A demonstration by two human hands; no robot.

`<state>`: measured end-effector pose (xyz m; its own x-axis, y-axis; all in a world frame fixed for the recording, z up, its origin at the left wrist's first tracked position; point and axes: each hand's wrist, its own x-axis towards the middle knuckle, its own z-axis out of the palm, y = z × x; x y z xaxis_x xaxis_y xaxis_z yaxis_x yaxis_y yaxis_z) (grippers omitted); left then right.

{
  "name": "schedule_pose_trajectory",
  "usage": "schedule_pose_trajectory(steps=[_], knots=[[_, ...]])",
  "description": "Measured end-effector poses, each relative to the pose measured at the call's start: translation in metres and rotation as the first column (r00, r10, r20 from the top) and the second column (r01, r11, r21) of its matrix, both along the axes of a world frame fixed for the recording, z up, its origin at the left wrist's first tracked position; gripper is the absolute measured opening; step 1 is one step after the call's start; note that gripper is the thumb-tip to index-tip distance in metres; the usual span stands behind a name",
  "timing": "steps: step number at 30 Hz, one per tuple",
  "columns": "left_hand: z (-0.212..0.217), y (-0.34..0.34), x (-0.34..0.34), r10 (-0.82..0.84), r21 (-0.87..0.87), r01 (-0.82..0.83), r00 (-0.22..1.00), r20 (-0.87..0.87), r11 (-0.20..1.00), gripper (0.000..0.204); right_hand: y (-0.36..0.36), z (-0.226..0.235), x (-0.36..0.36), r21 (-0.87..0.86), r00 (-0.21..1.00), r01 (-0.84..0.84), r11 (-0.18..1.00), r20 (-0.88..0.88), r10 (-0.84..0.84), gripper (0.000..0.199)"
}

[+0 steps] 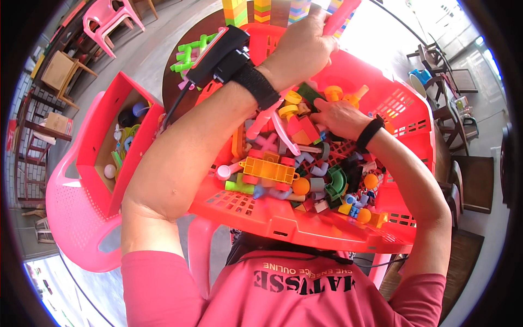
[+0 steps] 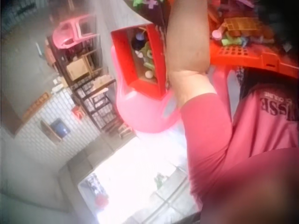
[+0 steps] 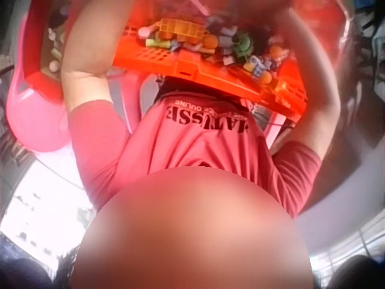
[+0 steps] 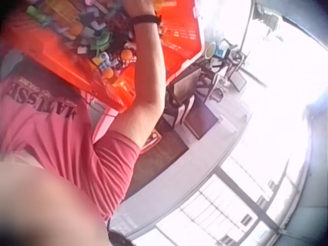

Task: The person assembles pink and green toy pipes and joints by hand while they are in a basket.

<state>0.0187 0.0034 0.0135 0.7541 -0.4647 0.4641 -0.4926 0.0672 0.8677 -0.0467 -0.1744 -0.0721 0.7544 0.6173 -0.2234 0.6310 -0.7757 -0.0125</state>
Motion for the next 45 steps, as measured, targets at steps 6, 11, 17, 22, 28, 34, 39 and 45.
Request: schedule_pose_trajectory(steps=[6, 11, 17, 22, 28, 34, 39, 45], knots=[[0.001, 0.003, 0.000, -0.018, 0.137, 0.013, 0.999, 0.036, 0.991, 0.036, -0.001, 0.005, -0.008, -0.004, 1.000, -0.022, 1.000, -0.023, 0.022, 0.019], [0.001, 0.003, -0.002, -0.065, 0.045, 0.066, 0.998, -0.018, 0.997, 0.040, -0.025, 0.018, -0.024, -0.041, 0.991, 0.063, 0.997, -0.114, -0.068, 0.019], [-0.001, 0.003, -0.010, -0.237, 0.154, 0.261, 0.959, -0.154, 0.953, 0.046, -0.048, 0.064, -0.036, 0.282, 0.968, 0.249, 0.926, -0.065, -0.241, 0.021], [0.001, 0.000, -0.020, -0.302, 0.119, 0.346, 0.910, -0.285, 0.931, 0.043, -0.050, 0.104, -0.049, 0.707, 0.882, 0.445, 0.550, -0.239, -0.406, 0.028], [0.002, -0.005, -0.036, -0.442, -0.008, 0.498, 0.761, -0.475, 0.867, 0.033, -0.061, 0.129, -0.059, 0.867, 0.835, 0.498, -0.027, -0.487, -0.255, 0.028], [0.003, -0.010, -0.047, -0.450, 0.038, 0.551, 0.718, -0.531, 0.834, 0.033, -0.066, 0.122, -0.060, 0.903, 0.894, 0.382, -0.196, -0.415, -0.170, 0.023], [0.003, -0.011, -0.052, -0.430, 0.114, 0.560, 0.736, -0.523, 0.821, 0.033, -0.062, 0.120, -0.060, 0.914, 0.899, 0.352, -0.202, -0.390, -0.198, 0.021], [0.003, -0.011, -0.057, -0.426, 0.128, 0.544, 0.764, -0.485, 0.829, 0.033, -0.056, 0.122, -0.064, 0.923, 0.909, 0.353, -0.157, -0.378, -0.178, 0.021]])
